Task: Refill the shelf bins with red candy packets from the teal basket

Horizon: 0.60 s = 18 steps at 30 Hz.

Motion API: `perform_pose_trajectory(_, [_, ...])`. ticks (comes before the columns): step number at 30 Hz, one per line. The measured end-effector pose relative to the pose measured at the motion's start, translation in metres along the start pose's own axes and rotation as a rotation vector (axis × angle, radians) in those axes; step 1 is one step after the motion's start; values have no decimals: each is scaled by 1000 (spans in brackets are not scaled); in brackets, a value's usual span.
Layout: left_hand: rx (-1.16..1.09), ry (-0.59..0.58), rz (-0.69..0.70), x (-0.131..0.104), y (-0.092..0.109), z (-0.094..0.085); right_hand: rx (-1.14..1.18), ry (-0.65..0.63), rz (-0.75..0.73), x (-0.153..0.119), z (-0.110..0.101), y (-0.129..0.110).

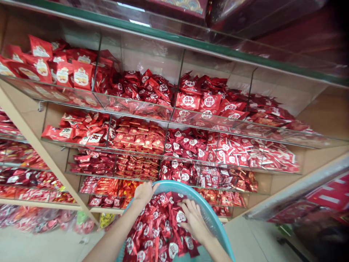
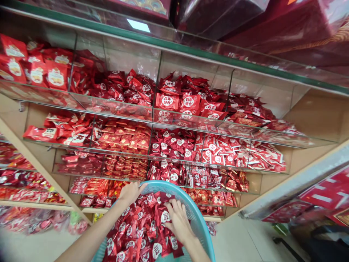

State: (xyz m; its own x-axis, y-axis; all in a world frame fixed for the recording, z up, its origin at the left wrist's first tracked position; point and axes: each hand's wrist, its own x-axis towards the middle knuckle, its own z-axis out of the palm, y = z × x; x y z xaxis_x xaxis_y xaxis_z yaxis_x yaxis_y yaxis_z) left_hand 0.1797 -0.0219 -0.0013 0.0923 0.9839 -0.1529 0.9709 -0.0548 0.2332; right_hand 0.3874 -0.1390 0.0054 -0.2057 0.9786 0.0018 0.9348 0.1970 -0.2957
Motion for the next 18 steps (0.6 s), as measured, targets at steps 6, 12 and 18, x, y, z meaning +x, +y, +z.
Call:
perform_pose_trajectory(6, [-3,-18,-7,0,1,-1,99,62,42,2,-2,4])
perform_pose_trajectory(12, [-11,2,14,1,-1,-1,92,81,88,-5,-18,-1])
perform_pose_trajectory(18, [1,3,9,2,-1,-1,-108,-52,178,-40,12,-6])
